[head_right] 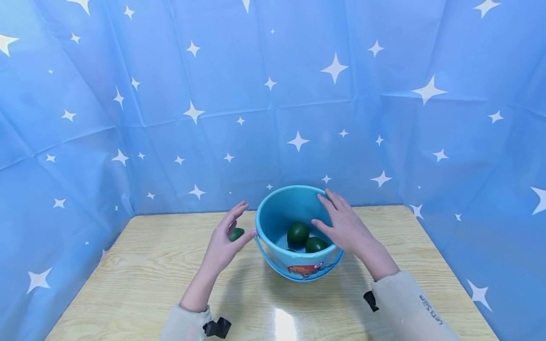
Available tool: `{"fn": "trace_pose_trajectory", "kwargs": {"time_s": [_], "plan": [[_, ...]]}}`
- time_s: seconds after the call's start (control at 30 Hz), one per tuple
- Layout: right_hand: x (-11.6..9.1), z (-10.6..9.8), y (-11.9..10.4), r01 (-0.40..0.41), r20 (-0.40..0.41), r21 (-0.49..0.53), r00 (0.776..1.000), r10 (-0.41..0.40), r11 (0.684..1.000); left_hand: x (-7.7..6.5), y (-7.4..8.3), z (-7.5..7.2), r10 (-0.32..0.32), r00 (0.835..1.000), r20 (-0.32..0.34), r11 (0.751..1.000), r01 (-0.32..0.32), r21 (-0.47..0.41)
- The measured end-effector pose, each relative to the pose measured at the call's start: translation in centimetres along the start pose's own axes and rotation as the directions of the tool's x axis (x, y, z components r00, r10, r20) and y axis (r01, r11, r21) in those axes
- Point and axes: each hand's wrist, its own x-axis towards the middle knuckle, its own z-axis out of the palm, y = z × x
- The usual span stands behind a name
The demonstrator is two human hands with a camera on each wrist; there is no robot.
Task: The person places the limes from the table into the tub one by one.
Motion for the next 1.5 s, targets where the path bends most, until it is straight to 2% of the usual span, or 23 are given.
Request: {"fn": "trace_pose_trajectory", "kwargs": {"time_s": [0.67,1.23,1.5], "plan": [[0.0,0.2,0.0,0.003,-0.003,0.002,1.000,-0.003,1.000,-0.2,-2.0,-0.8,-0.070,0.997,-0.038,0.994,0.073,0.082],[0.0,0.0,-0.2,0.000,-0.011,-0.012,1.000,0.000,1.000,0.1,-4.0,-1.5,-0.107,0.993,-0.050,0.988,0.111,0.104],[0.0,0.0,-0.1,0.001,-0.009,-0.007,1.000,-0.001,1.000,0.3,-4.8,-1.9,-0.132,0.990,-0.041,0.987,0.136,0.082]]}}
